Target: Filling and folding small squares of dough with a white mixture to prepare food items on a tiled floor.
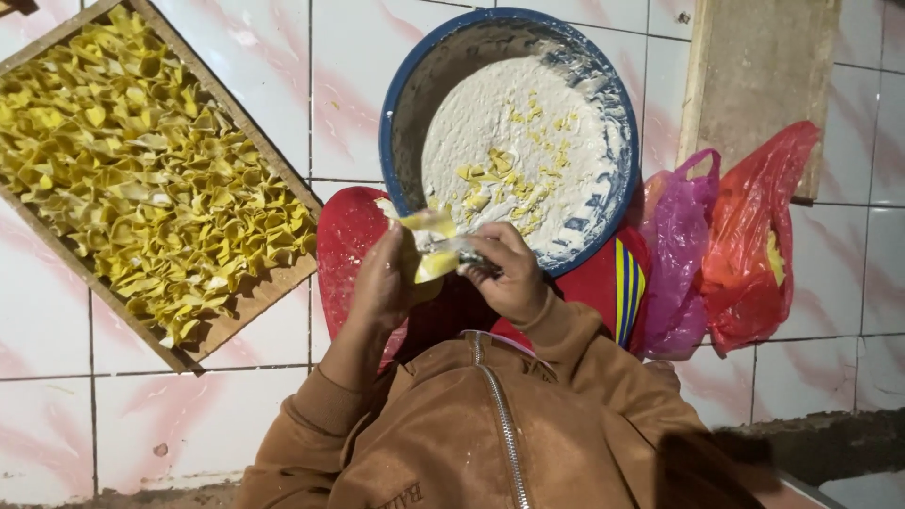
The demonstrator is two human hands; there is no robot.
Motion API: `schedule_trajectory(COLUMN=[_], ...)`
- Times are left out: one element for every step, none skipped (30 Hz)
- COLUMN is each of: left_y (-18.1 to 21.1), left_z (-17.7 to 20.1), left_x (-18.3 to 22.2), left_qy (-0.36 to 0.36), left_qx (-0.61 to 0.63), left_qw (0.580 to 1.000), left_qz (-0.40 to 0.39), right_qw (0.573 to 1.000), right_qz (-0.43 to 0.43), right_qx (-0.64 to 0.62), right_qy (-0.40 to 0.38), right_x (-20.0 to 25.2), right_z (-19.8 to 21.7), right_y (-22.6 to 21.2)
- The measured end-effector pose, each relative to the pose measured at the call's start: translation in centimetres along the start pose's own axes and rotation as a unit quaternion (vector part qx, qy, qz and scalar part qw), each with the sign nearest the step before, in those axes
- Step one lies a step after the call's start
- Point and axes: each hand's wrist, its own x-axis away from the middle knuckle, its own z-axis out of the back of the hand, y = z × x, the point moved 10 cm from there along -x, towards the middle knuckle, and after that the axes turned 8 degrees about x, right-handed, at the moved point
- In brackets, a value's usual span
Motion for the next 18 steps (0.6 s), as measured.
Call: schedule_trajectory(left_y=[0.7,1.8,2.9,2.8,3.0,3.1,3.1,3.2,3.4,3.6,3.3,3.0,3.2,3.6,3.9,3.9,3.1,2.3], left_z=[-1.4,-2.9,-4.4,-4.4,-5.0,-5.5,-5.5,-6.5,-7.7,-8.1,-8.4,-8.8,-9.4,-9.3,-9.3,-9.3,-8.5,-7.7], left_x=[1.1,2.1,3.2,3.0,3.0,3.0,2.9,3.0,3.0,3.0,3.1,3.1,3.6,3.8,3.9,3.7,3.3,3.0], left_qy=[-0.002,-0.009,-0.016,-0.016,-0.045,-0.074,-0.075,-0.119,-0.166,-0.170,-0.181,-0.193,-0.196,-0.167,-0.138,-0.142,-0.110,-0.078], left_qx=[-0.001,-0.073,-0.144,-0.145,-0.162,-0.180,-0.181,-0.206,-0.230,-0.231,-0.206,-0.180,-0.181,-0.152,-0.124,-0.126,-0.093,-0.059], left_qw=[1.000,0.997,0.989,0.989,0.985,0.980,0.979,0.969,0.955,0.954,0.959,0.964,0.963,0.973,0.982,0.981,0.990,0.994], left_qz=[0.002,-0.012,-0.026,-0.025,-0.038,-0.050,-0.050,-0.068,-0.088,-0.091,-0.067,-0.043,-0.045,-0.039,-0.032,-0.034,0.008,0.050], right_qw=[1.000,1.000,0.998,0.998,0.999,0.999,0.999,0.999,0.999,0.999,0.998,0.997,0.998,0.997,0.997,0.997,0.999,0.999], right_qz=[-0.001,0.016,0.033,0.032,0.035,0.038,0.038,0.028,0.021,0.025,0.024,0.024,0.027,0.019,0.011,0.014,-0.013,-0.040], right_qx=[0.002,-0.023,-0.050,-0.050,-0.040,-0.031,-0.031,-0.030,-0.028,-0.026,-0.034,-0.042,-0.041,-0.054,-0.067,-0.065,-0.048,-0.032], right_qy=[0.002,0.002,0.002,0.003,-0.009,-0.021,-0.019,-0.028,-0.036,-0.033,-0.043,-0.053,-0.051,-0.047,-0.043,-0.040,-0.010,0.019], right_x=[-0.9,-1.9,-2.9,-3.4,-4.0,-4.6,-4.2,-3.9,-3.9,-3.6,-3.2,-2.9,-2.8,-2.7,-2.7,-3.0,-3.2,-3.3], right_z=[0.3,0.5,0.7,0.8,0.6,0.3,0.1,-0.4,-0.7,-1.0,-1.4,-1.9,-1.6,-1.4,-1.1,-0.8,0.0,0.7], right_y=[-0.5,-1.4,-2.2,-2.6,-3.2,-3.7,-3.5,-3.1,-2.6,-2.5,-2.3,-2.1,-1.9,-1.5,-1.1,-1.3,-0.9,-0.4])
